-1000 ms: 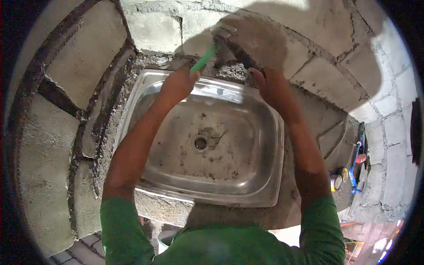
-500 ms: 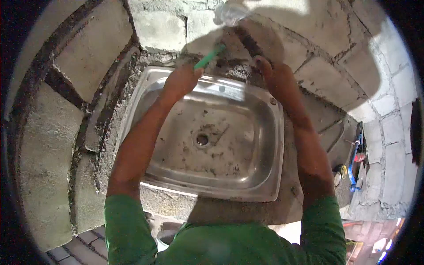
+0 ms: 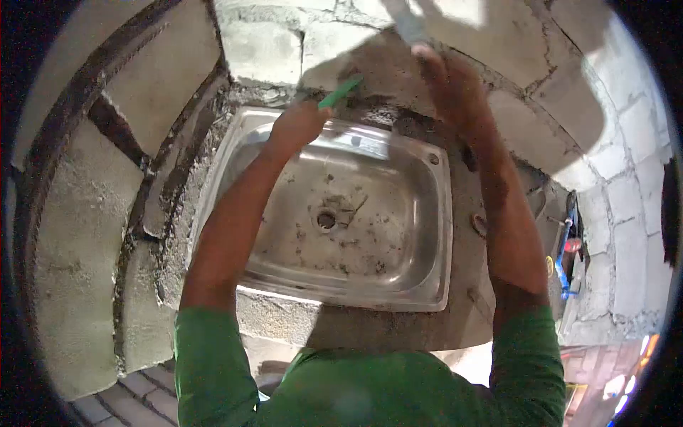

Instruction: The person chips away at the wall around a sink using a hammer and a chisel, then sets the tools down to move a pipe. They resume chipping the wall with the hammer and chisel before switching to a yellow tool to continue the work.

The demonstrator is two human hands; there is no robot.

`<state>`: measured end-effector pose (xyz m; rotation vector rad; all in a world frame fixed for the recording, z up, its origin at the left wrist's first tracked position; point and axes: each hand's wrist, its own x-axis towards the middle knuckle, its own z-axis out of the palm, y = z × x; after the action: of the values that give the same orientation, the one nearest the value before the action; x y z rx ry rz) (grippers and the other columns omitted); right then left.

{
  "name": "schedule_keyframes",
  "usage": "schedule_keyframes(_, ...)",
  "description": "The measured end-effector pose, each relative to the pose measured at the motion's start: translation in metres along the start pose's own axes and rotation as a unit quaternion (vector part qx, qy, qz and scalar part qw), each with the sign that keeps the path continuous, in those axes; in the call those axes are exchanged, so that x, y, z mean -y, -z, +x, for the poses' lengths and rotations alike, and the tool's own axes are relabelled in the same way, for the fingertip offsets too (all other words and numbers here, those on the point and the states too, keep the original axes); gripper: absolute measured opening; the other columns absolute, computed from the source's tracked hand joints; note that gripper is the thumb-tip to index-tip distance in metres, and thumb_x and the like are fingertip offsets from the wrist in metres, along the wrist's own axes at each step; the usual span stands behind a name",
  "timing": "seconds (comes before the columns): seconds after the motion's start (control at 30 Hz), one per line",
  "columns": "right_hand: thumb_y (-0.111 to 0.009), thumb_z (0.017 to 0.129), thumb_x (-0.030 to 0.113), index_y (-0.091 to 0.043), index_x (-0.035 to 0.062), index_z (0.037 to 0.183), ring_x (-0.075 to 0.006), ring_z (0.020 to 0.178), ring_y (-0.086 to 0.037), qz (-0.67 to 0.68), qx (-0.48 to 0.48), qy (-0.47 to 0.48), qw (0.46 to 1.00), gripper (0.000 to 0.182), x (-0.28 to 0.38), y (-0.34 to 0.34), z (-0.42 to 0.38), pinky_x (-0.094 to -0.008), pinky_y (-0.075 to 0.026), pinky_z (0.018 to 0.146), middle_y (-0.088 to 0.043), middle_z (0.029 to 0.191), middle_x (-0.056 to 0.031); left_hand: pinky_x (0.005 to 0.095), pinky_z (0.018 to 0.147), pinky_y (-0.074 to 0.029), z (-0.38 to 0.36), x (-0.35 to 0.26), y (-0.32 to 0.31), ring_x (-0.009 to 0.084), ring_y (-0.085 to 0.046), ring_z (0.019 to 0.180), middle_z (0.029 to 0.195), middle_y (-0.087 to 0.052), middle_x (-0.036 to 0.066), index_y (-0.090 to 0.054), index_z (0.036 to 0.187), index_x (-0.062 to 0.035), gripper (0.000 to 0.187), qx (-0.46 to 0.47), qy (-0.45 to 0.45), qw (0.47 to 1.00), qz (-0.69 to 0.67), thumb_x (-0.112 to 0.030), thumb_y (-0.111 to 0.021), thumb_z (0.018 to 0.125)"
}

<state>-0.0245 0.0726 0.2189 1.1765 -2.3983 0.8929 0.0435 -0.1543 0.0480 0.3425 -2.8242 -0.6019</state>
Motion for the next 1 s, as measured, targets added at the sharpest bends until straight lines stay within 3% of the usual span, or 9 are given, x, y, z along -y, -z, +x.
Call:
schedule_keyframes(0.13,-0.052,0.092,0.03,-0.06,0.0006,0.091,-0.0388,0.074,-0.061,0.061,-0.08,0.083,0.991,0.03,0.034,0.049,0.006,-0.0436,-0.049,0.068,-0.063,0.077,-0.0203,0.0495,0.072,-0.05,0.009,0.017,0.005,0.0393,-0.062,0.082,0.087,-0.06,0.021,-0.061,0.095,-0.0034,0.033,-0.024,-0.088,0.992,0.09,-0.031,-0.043,0.096)
schedule_keyframes(0.17,-0.048,0.094,0.035,-0.058,0.0021,0.088,-0.0248,0.064,-0.055,0.034,-0.109,0.141,0.983,0.035,0.039,0.056,0.001,-0.0351,-0.044,0.059,-0.057,0.07,-0.0115,0.0498,0.071,-0.05,0.01,0.023,0.0,0.0394,-0.062,0.081,0.086,-0.061,0.021,-0.061,0.094,-0.0032,0.034,-0.063,-0.146,0.978,0.138,-0.033,-0.045,0.095)
schedule_keyframes(0.2,-0.044,0.095,0.04,-0.056,0.0036,0.085,-0.0108,0.054,-0.049,0.005,-0.139,0.194,0.971,0.039,0.04,0.062,-0.006,-0.0265,-0.04,0.051,-0.051,0.063,-0.0027,0.0503,0.069,-0.05,-0.013,-0.004,0.027,0.0391,-0.063,0.078,0.083,-0.062,0.021,-0.059,0.092,-0.0027,0.037,-0.068,0.007,0.997,0.03,-0.038,-0.047,0.093)
schedule_keyframes(0.33,-0.047,0.095,0.03,-0.055,0.0034,0.085,-0.0109,0.054,-0.049,-0.137,-0.184,0.201,0.952,0.03,0.013,0.055,-0.04,-0.0268,-0.039,0.05,-0.05,0.063,-0.0004,0.0515,0.068,-0.049,-0.025,0.001,0.031,0.0412,-0.062,0.078,0.083,-0.064,0.022,-0.058,0.094,0.0,0.042,-0.052,0.006,0.998,0.034,-0.042,-0.05,0.091)
schedule_keyframes(0.4,-0.048,0.094,0.025,-0.055,0.0034,0.085,-0.013,0.054,-0.05,0.059,-0.086,-0.021,0.994,0.024,0.004,0.043,-0.064,-0.0285,-0.041,0.051,-0.049,0.063,-0.0042,0.0522,0.071,-0.047,-0.015,0.015,0.022,0.0436,-0.061,0.083,0.088,-0.063,0.025,-0.057,0.098,0.0019,0.045,-0.021,0.029,0.999,-0.035,-0.042,-0.05,0.091)
schedule_keyframes(0.43,-0.048,0.094,0.025,-0.055,0.0034,0.085,-0.013,0.054,-0.05,0.065,-0.095,-0.023,0.993,0.024,-0.007,0.036,-0.07,-0.0285,-0.041,0.051,-0.049,0.063,-0.0042,0.0522,0.071,-0.047,-0.009,0.024,0.015,0.0436,-0.061,0.083,0.088,-0.063,0.025,-0.057,0.098,0.0019,0.045,-0.022,0.024,0.999,-0.025,-0.042,-0.05,0.091)
schedule_keyframes(0.5,-0.051,0.095,0.03,-0.059,0.0049,0.093,-0.0389,0.066,-0.057,-0.026,-0.083,0.097,0.991,0.026,-0.029,0.024,-0.084,-0.0406,-0.047,0.059,-0.06,0.078,-0.0204,0.0524,0.074,-0.046,0.004,0.038,0.002,0.0452,-0.06,0.086,0.09,-0.063,0.027,-0.057,0.099,0.0026,0.048,-0.044,0.018,0.995,-0.085,-0.044,-0.05,0.09)
schedule_keyframes(0.6,-0.054,0.093,0.038,-0.059,0.0026,0.09,-0.0399,0.063,-0.056,0.05,-0.025,-0.073,0.996,0.036,-0.043,0.02,-0.098,-0.0405,-0.046,0.058,-0.059,0.072,-0.0223,0.0521,0.075,-0.046,0.009,0.029,0.002,0.0448,-0.06,0.086,0.09,-0.062,0.028,-0.057,0.1,0.002,0.048,-0.038,0.004,0.999,-0.036,-0.044,-0.05,0.09)
schedule_keyframes(1.0,-0.058,0.09,0.042,-0.061,0.0014,0.091,-0.0405,0.062,-0.06,0.127,-0.029,-0.117,0.985,0.041,-0.075,0.011,-0.099,-0.0418,-0.046,0.053,-0.06,0.068,-0.0223,0.0528,0.066,-0.047,0.014,0.013,0.004,0.0444,-0.061,0.078,0.08,-0.062,0.025,-0.057,0.091,-0.0002,0.048,-0.022,-0.006,0.999,0.028,-0.047,-0.049,0.09)
